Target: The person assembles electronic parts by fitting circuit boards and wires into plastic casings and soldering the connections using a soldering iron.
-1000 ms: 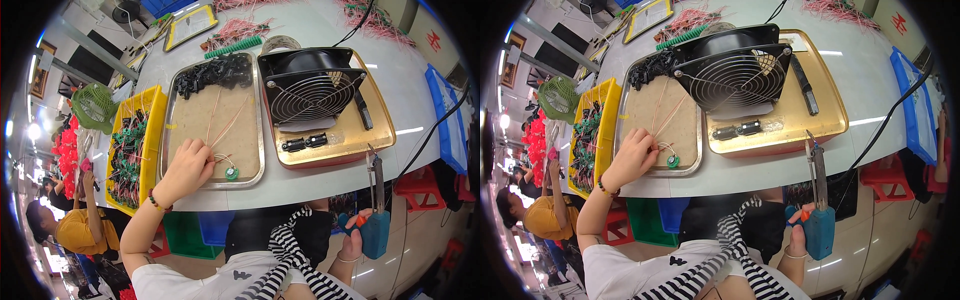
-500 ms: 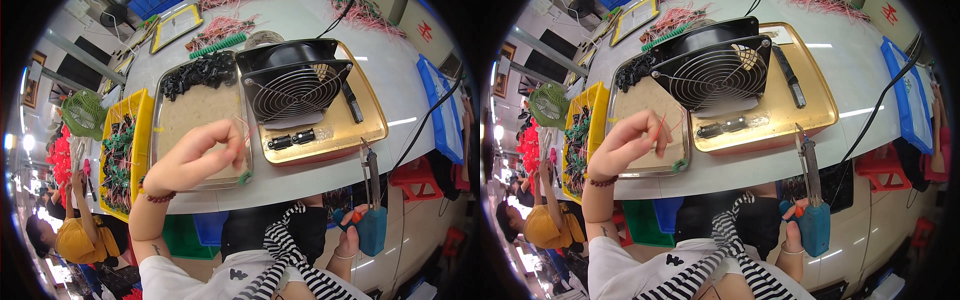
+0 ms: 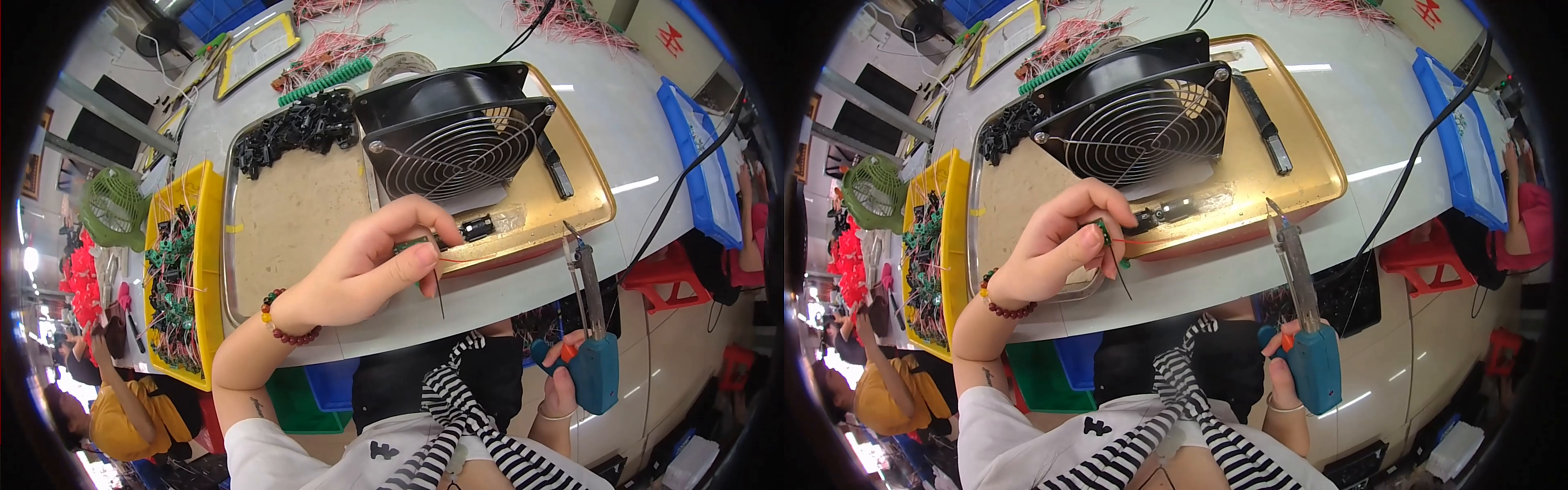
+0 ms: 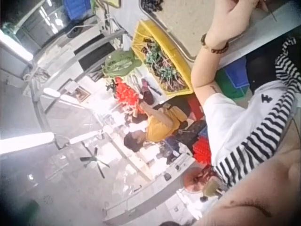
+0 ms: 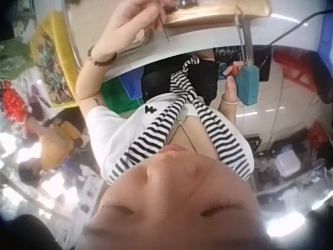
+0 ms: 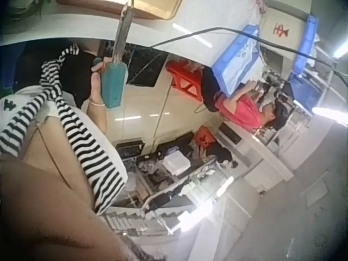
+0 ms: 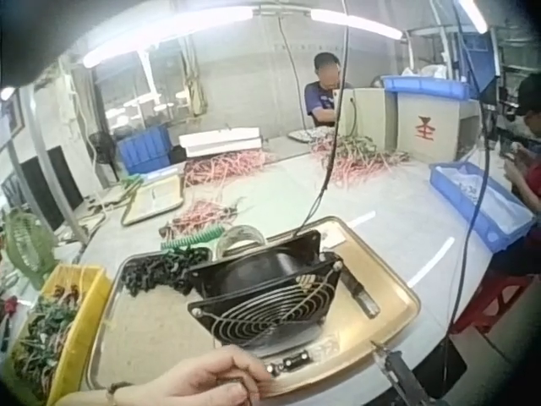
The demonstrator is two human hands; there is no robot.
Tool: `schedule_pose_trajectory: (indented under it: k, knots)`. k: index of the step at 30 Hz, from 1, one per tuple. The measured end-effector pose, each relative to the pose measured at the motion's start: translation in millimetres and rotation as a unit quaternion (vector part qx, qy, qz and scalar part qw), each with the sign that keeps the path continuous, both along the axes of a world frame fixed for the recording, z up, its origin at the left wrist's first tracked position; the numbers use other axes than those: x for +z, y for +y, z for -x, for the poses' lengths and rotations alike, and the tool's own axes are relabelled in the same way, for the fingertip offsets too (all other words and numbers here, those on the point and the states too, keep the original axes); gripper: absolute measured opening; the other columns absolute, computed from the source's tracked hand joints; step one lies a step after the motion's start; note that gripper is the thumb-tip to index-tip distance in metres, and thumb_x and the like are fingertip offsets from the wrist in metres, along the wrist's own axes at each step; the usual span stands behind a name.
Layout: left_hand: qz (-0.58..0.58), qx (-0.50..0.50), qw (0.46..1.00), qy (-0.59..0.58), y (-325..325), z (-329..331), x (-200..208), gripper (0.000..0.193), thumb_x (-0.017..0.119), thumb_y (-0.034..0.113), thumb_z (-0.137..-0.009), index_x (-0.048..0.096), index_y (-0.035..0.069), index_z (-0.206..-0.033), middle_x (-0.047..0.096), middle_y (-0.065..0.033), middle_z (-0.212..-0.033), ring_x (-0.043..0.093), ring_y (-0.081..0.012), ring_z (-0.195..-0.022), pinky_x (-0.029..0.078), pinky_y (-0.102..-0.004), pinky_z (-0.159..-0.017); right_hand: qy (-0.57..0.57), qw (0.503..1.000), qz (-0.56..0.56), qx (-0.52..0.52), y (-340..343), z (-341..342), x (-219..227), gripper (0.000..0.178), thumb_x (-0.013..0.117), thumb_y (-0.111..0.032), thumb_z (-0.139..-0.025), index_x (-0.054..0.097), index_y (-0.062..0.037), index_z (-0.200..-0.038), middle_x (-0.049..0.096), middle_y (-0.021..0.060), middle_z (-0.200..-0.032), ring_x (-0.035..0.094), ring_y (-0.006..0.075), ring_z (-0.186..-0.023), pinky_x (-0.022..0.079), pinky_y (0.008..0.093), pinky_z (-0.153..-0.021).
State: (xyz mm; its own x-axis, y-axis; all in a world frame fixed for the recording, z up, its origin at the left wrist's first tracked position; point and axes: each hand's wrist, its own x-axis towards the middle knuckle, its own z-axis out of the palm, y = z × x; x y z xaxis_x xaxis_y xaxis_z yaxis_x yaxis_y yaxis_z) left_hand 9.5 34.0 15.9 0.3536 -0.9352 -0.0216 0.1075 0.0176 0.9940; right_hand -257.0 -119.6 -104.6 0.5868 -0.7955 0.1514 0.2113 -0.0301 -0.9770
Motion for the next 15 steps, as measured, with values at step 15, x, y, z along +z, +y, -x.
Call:
schedule_pose_trajectory:
  k: [15]
  knots:
    - [0.051, -0.001, 0.999, -0.008, 12, 2, -20, 0.015, 0.070, 0.003, -0.084, 0.059, 0.000, -0.095, 0.066, -0.0111, -0.089, 0.066, -0.0175, -0.082, 0.050, -0.0275, -0.073, -0.003, 1.000, 0.025, 0.011, 4, -6, 1, 0.057, 0.076, -0.026, -0.074, 0.044, 0.0002, -0.113, 0.053, 0.0117, -0.103, 0.059, 0.0192, -0.064, 0.048, 0.0291, -0.061]
